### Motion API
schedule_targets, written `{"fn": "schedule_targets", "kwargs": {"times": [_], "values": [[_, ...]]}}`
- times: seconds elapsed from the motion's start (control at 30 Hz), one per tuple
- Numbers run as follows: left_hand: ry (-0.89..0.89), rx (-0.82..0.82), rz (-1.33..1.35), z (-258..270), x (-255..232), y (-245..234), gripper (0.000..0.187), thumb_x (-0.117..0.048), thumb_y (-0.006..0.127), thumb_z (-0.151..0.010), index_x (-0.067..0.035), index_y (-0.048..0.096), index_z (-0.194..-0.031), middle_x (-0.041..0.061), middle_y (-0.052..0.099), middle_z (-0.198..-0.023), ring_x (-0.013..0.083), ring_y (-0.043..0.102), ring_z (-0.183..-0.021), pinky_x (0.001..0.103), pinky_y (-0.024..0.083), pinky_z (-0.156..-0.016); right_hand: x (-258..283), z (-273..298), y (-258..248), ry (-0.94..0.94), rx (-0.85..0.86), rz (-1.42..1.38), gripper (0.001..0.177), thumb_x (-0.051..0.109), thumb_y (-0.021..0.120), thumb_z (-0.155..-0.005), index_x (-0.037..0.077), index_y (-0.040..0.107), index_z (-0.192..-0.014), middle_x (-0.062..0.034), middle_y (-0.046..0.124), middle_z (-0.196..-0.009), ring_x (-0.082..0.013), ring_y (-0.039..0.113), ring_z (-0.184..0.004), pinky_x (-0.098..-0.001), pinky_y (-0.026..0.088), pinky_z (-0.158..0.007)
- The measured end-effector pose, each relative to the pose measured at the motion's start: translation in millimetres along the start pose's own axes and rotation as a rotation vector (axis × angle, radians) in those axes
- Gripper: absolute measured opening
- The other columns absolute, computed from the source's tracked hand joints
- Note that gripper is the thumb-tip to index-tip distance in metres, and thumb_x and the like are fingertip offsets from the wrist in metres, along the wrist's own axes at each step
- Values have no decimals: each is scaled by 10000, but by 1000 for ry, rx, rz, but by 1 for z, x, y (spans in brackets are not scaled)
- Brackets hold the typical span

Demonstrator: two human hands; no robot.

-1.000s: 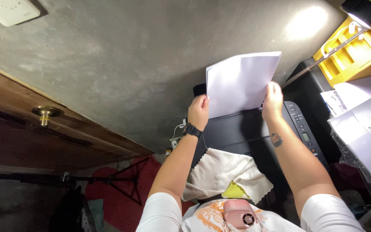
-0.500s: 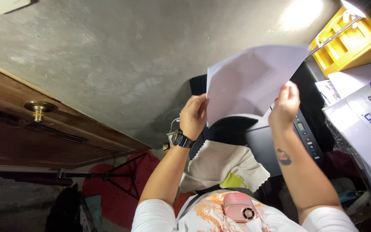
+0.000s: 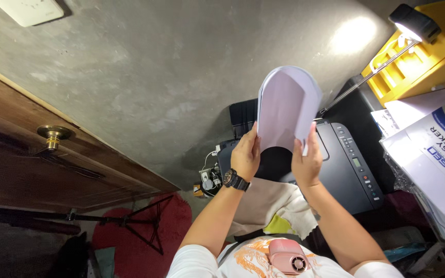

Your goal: The person organizes cables behind a printer, wipes the printer surface with a cloth, then loads a stack of white paper into the printer's top tray. They also handle a package of glossy vinyl sticker paper and place it on the printer.

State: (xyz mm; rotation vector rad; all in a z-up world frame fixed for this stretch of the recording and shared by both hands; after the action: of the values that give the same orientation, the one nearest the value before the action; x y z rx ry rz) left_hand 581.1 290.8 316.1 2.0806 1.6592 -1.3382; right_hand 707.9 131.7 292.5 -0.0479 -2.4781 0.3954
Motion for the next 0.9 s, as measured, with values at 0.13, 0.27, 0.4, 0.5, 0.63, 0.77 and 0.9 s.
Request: {"fn": "schedule_targets", "kwargs": {"times": [0.13, 0.27, 0.4, 0.5, 0.63, 0.77, 0.9], "values": [[-136, 5, 151, 1, 22, 13, 369, -124, 597, -1026, -79, 553, -1389, 173, 704, -1193, 283, 715, -1019, 345, 564, -853, -50, 5, 12, 319, 14, 17, 396, 67, 590, -1076, -63, 529, -1446, -214, 676, -1262, -253, 682, -1097, -342, 549, -970], [-289, 10, 302, -9, 57, 16, 242, -196, 575, -1062, -29, 581, -1238, 157, 732, -1055, 219, 701, -929, 322, 541, -817, -94, -17, 7, 613, 106, -619, 380, 19, 522, -1054, -75, 578, -1419, -159, 660, -1312, -153, 608, -1154, -282, 453, -1032], [-402, 93, 451, -14, 62, 8, 201, -186, 578, -1071, -24, 642, -1172, 169, 647, -894, 176, 537, -778, 318, 486, -714, -86, -52, -1, 669, 322, -908, 429, -17, 497, -1010, -56, 533, -1435, -108, 652, -1340, -149, 616, -1215, -282, 443, -1081], [-358, 85, 410, -8, 38, 4, 165, -167, 553, -1023, -32, 619, -1091, 101, 710, -866, 142, 613, -735, 298, 514, -669, -58, -57, -15, 442, 313, -433, 505, 26, 550, -992, -12, 461, -1488, -125, 612, -1367, -179, 590, -1192, -299, 458, -1025], [-552, 188, 214, 11, 29, 20, 192, -202, 585, -1045, -11, 597, -1026, 117, 663, -781, 171, 565, -644, 326, 463, -603, -18, -33, -9, 207, 347, 141, 565, 85, 645, -962, 69, 493, -1507, -130, 618, -1390, -255, 630, -1176, -325, 491, -931], [-483, 100, 387, 2, 44, 2, 195, -183, 618, -1051, 12, 620, -1041, 87, 672, -854, 143, 569, -733, 324, 489, -662, -46, -40, -12, 606, 288, -580, 470, 112, 662, -963, 52, 562, -1419, -62, 647, -1287, -153, 599, -1165, -293, 479, -991], [-755, 244, 1099, 8, 52, 1, 244, -160, 551, -992, -106, 640, -1212, -42, 747, -1113, 59, 687, -996, 248, 543, -886, -66, -33, -25, 1033, 424, -867, 474, 110, 664, -891, 85, 587, -1359, -54, 677, -1160, -146, 645, -1054, -314, 533, -884]]}}
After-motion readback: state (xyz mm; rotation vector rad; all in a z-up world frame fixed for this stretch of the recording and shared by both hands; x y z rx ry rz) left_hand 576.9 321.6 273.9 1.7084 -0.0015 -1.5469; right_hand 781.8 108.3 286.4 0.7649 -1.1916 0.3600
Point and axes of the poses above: each hand's wrist, its own z-axis away from the middle knuckle, its own y-axis out of the palm, x = y × z, the point moved 7 cm from there along -z, towards the middle knuckle
